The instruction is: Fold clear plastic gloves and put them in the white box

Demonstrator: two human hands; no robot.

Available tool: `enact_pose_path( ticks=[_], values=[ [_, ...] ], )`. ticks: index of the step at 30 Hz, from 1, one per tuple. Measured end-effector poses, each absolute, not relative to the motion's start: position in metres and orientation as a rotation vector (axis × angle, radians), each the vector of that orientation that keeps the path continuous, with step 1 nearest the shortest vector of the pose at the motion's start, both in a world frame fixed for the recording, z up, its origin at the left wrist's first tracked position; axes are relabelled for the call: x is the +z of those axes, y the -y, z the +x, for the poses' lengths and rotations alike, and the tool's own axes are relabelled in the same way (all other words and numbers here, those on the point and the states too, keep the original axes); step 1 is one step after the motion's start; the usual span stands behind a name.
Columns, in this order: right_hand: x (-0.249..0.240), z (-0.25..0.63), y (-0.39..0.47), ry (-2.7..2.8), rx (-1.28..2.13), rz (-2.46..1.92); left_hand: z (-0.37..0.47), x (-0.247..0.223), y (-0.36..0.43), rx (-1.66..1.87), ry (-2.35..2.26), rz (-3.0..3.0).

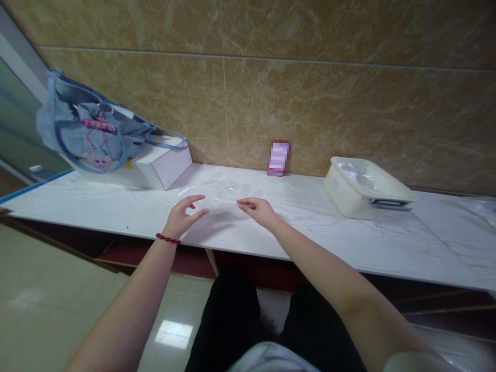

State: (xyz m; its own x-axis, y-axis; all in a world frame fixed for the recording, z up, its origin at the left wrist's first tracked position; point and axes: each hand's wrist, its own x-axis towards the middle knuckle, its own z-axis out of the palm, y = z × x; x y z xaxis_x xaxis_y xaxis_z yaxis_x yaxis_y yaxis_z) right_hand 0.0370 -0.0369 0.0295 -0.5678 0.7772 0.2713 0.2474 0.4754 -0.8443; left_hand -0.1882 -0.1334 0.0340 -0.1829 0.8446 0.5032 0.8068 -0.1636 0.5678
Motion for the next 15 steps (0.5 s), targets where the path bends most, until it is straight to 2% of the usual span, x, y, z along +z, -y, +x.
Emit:
enact_pose_path(
  ticks=[4,8,11,15],
  values=[
    [0.027,0.037,0.034,2.057,0.966,-0.884,-0.182,0.037,0.137,1.267,-2.031,1.807],
    [0.024,0.036,0.032,2.018,0.987,-0.896,-0.180,0.034,0.139,1.111,-1.867,1.951],
    [0.021,0.034,0.031,1.964,1.072,-0.871,-0.177,0.029,0.139,1.038,-1.884,2.001],
    [0.020,0.035,0.030,1.819,1.263,-0.810,-0.171,0.029,0.136,1.148,-1.919,1.762]
  ],
)
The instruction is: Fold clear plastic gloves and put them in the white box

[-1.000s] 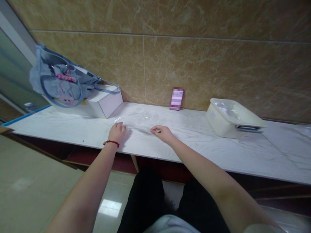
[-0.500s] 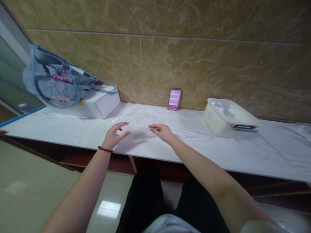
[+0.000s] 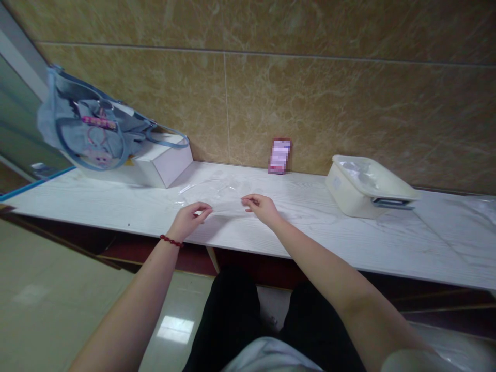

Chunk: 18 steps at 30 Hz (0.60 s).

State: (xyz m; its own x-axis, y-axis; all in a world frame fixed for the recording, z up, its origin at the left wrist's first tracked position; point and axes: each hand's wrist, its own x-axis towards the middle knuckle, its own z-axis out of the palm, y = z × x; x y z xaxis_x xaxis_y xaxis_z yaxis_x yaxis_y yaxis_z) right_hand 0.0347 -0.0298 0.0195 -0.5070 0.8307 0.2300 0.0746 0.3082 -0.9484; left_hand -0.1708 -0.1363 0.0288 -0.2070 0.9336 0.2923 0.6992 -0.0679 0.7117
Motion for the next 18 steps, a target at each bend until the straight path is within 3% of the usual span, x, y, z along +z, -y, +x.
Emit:
enact_pose_path(
  ticks=[9,18],
  values=[
    [0.042,0.050,0.022,1.690,1.265,-0.743,-0.162,0.059,0.123,1.370,-1.747,1.557],
    [0.068,0.070,0.018,1.684,1.168,-0.752,-0.151,0.085,0.110,1.378,-1.740,1.618]
  ],
)
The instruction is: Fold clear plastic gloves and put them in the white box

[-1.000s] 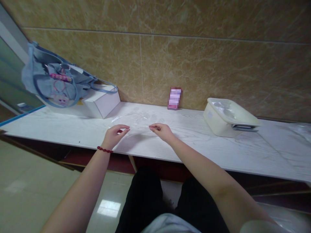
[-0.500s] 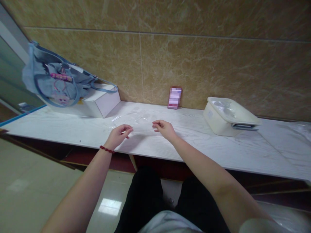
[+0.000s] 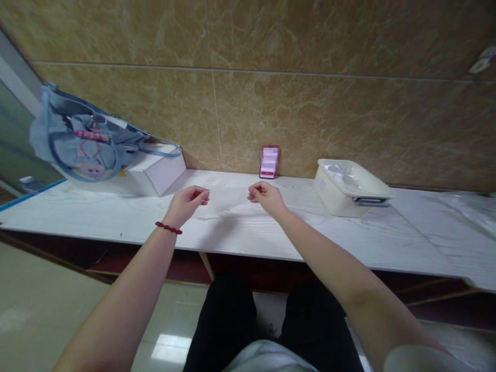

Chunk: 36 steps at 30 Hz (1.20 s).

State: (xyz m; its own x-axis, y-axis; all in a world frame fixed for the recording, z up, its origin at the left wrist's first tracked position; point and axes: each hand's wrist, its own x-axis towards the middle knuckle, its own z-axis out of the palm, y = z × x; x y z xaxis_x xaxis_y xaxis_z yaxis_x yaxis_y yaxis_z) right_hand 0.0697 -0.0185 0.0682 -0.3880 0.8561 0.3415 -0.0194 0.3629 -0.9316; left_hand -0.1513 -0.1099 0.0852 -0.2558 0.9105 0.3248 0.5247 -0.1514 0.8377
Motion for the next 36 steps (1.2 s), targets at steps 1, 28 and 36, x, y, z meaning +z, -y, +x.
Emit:
enact_pose_path(
  ticks=[1,28,36],
  values=[
    [0.072,0.072,0.018,1.687,1.164,-0.759,-0.150,0.087,0.108,1.388,-1.727,1.614],
    [0.135,0.140,0.002,1.632,1.036,-0.894,-0.082,0.150,0.067,1.373,-1.556,1.522],
    [0.146,0.152,-0.030,1.691,0.916,-0.949,-0.074,0.154,0.027,1.392,-1.501,1.484]
  ],
)
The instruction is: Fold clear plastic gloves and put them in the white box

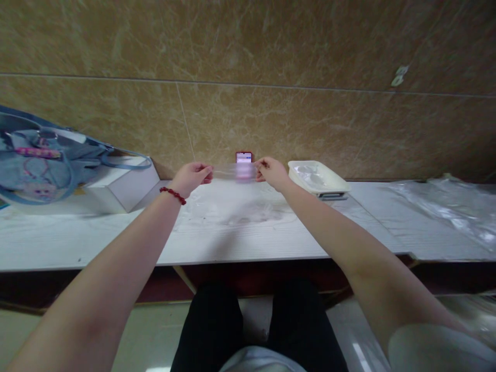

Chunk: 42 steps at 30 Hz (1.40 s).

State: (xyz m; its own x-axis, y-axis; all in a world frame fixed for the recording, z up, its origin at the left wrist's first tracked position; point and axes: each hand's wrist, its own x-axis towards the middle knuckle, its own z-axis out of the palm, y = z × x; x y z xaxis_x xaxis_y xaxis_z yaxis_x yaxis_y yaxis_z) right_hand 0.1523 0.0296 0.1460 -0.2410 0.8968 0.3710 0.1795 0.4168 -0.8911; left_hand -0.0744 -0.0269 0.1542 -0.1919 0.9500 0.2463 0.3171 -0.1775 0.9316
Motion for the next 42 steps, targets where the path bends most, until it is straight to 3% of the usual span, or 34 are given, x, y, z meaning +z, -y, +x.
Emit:
enact_pose_path(
  ticks=[10,16,25,42],
  values=[
    [0.164,0.167,-0.065,1.868,0.459,-1.100,-0.066,0.172,-0.018,1.219,-1.799,1.767],
    [0.172,0.167,-0.082,1.775,0.721,-1.071,-0.055,0.192,-0.030,1.172,-2.068,1.860],
    [0.169,0.164,-0.094,1.621,0.843,-1.009,-0.040,0.192,-0.054,1.351,-1.748,1.470],
    [0.163,0.165,-0.115,1.738,0.542,-0.918,-0.048,0.177,-0.076,1.584,-1.629,1.422]
  ],
)
